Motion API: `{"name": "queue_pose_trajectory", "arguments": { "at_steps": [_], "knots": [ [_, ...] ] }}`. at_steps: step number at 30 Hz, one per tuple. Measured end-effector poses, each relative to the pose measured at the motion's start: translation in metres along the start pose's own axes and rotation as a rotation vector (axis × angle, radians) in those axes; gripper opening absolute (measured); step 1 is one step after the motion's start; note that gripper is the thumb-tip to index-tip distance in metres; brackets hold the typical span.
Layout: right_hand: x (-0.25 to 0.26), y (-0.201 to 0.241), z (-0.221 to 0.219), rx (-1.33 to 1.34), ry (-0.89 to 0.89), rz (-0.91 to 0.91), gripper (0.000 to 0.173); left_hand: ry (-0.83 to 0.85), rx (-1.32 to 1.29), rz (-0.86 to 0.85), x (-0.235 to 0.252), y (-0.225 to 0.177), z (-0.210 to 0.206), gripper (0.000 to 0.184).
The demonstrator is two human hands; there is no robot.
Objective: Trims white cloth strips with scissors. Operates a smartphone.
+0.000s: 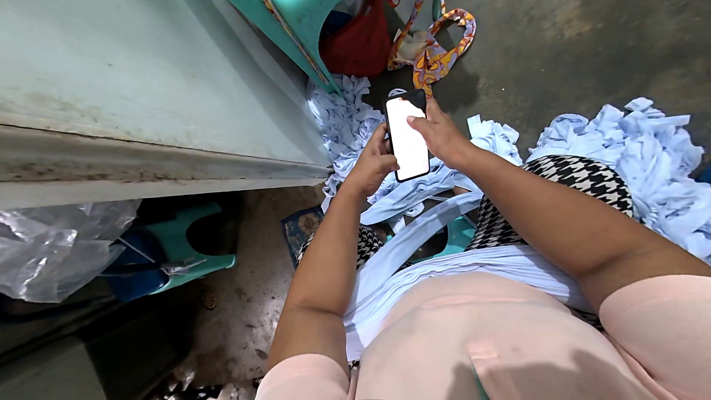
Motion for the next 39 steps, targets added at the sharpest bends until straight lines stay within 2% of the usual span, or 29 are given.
{"name": "queue_pose_trajectory", "arguments": {
  "at_steps": [14,39],
  "knots": [
    [0.0001,0.0016,0.0002,0.046,0.0,0.012,0.048,-0.005,-0.04,-0.002,0.0004,-0.0011,0.0024,0.078],
    [0.0002,0.0013,0.0019,0.04,0.005,0.035,0.048,-0.027,-0.053,0.021,0.0001,-0.0011,0.0035,0.073]
  ]
}}
Point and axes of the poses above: each hand's wrist, its own x-axis towards the middle knuckle, its own z-axis out of the back of the hand, y = z × x, the point moved 5 cm from there along x, towards the middle knuckle, and after that the axes turned 14 degrees about -x, right-handed, at the moved point
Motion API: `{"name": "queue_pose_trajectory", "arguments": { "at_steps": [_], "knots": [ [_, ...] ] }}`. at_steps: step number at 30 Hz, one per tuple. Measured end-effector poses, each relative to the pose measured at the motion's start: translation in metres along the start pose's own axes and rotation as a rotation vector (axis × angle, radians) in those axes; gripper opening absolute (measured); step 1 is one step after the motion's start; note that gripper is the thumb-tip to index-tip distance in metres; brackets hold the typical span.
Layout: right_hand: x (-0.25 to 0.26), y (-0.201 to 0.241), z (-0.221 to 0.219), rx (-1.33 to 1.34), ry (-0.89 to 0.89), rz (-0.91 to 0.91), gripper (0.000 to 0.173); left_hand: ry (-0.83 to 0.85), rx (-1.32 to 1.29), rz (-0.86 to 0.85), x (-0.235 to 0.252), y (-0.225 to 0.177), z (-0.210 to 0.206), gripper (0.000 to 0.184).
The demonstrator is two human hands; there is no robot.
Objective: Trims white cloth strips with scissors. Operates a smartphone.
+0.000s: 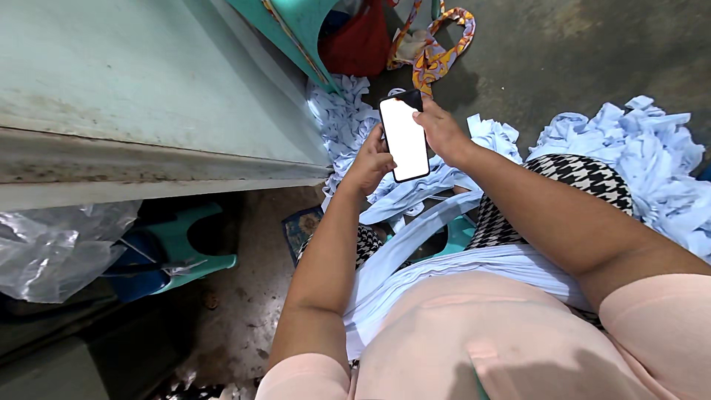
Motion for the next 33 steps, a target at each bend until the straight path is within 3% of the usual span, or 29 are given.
{"name": "queue_pose_trajectory", "arguments": {
  "at_steps": [12,19,33],
  "knots": [
    [-0.002,0.003,0.002,0.011,0.014,-0.034,0.048,-0.012,0.001,0.008,0.0,0.001,0.001,0.075],
    [-0.008,0.006,0.008,0.181,0.008,-0.216,0.058,-0.011,-0.007,-0.001,0.0,0.001,0.003,0.078],
    [-0.01,0.008,0.009,0.197,0.003,-0.219,0.054,-0.003,-0.041,0.0,0.0,0.0,0.002,0.076]
  ]
}}
Point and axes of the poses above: each hand's wrist, its own x-axis towards the middle knuckle, its own z-axis out of the back of the hand, y = z × x, the point moved 5 cm from there along x, towards the middle knuckle, and after that the axes turned 14 degrees about -x, right-handed, at the moved point
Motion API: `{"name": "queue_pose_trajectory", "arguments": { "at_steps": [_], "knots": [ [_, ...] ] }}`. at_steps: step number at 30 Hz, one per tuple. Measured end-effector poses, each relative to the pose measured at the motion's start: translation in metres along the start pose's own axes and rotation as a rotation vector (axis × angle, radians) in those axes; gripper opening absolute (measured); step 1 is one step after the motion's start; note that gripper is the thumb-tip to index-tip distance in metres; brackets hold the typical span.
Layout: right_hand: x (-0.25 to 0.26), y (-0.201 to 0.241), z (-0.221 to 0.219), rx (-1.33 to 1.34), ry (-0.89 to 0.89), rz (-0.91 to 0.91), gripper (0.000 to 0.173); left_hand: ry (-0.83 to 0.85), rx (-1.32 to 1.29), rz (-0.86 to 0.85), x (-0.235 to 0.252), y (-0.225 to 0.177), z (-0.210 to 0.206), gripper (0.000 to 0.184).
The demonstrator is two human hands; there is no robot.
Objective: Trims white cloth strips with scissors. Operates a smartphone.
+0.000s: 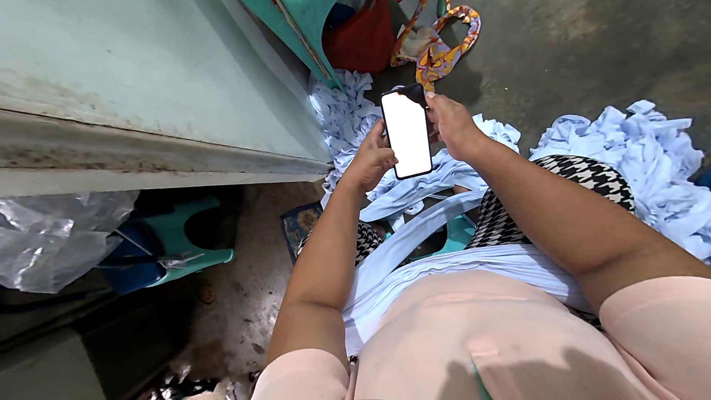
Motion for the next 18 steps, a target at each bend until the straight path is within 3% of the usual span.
{"name": "queue_pose_trajectory", "arguments": {
  "at_steps": [18],
  "knots": [
    [0.0059,-0.0033,0.0001,-0.063,0.012,0.032,0.051,-0.013,0.007,0.0,-0.0008,-0.001,-0.0008,0.076]
  ]
}}
Point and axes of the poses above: each hand's wrist, its own x-axis towards the middle knuckle, its own z-axis out of the back of the hand, y = z × x, the point moved 5 cm from there along x, towards the middle knuckle, and after that the axes turned 14 degrees about -x, right-handed, at the moved point
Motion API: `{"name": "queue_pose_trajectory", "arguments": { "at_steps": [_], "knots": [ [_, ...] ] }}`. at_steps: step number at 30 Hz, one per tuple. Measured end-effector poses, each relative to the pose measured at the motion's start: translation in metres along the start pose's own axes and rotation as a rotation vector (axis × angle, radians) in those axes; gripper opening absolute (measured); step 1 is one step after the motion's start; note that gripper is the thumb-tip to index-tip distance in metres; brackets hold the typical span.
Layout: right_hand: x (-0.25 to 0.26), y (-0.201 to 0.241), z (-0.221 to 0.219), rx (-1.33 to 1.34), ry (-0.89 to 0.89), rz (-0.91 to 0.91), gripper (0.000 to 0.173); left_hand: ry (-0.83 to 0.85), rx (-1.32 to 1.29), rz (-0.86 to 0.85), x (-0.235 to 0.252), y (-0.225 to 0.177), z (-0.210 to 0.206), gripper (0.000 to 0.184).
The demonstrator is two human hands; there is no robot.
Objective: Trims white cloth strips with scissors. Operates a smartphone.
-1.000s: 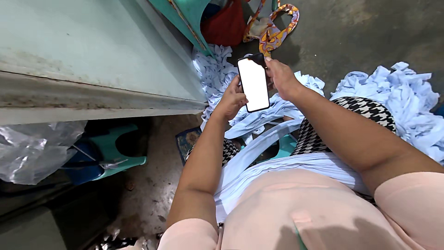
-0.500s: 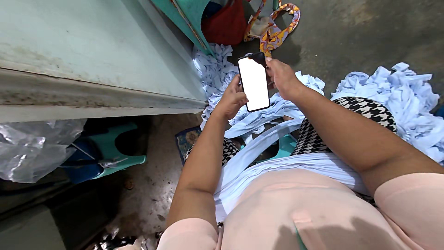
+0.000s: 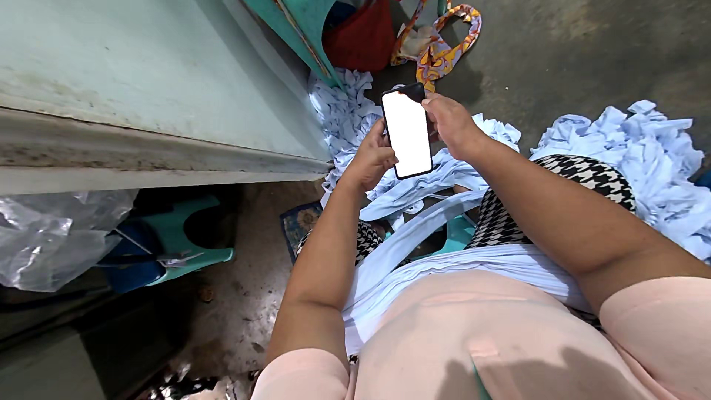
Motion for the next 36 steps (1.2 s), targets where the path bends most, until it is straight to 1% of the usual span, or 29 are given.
{"name": "queue_pose_trajectory", "arguments": {
  "at_steps": [7,21,22,23,25,26,28,32,36],
  "knots": [
    [0.001,0.001,-0.001,-0.04,0.024,0.02,0.047,0.004,0.0,-0.001,0.001,0.001,0.001,0.076],
    [0.003,0.0,-0.004,-0.046,0.019,0.06,0.045,0.008,-0.005,0.001,0.001,0.001,0.001,0.078],
    [0.004,0.0,-0.006,-0.053,0.022,0.077,0.047,0.005,-0.006,0.001,0.001,0.001,0.0,0.078],
    [0.004,-0.002,-0.008,-0.07,0.027,0.106,0.054,-0.001,-0.007,0.002,0.001,0.002,-0.001,0.078],
    [0.007,-0.007,-0.011,-0.126,0.02,0.171,0.074,-0.006,0.002,0.005,0.0,0.003,-0.002,0.078],
    [0.007,-0.009,-0.012,-0.15,0.011,0.184,0.082,0.0,-0.001,0.006,0.0,0.004,-0.004,0.077],
    [0.006,-0.01,-0.012,-0.188,-0.011,0.187,0.089,0.021,-0.007,0.003,0.0,0.004,-0.007,0.075],
    [0.004,-0.009,-0.011,-0.248,-0.045,0.176,0.094,0.046,-0.004,0.003,0.0,0.005,-0.011,0.074],
    [0.005,-0.011,-0.012,-0.212,-0.025,0.169,0.089,0.038,0.007,0.007,-0.001,0.004,-0.01,0.073]
  ]
}}
Point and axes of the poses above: each hand's wrist, its own x-axis towards the middle knuckle, its own z-axis out of the back of the hand, y = z × x, the point moved 5 cm from there along x, towards the middle knuckle, and after that the axes turned 14 degrees about -x, right-handed, at the moved point
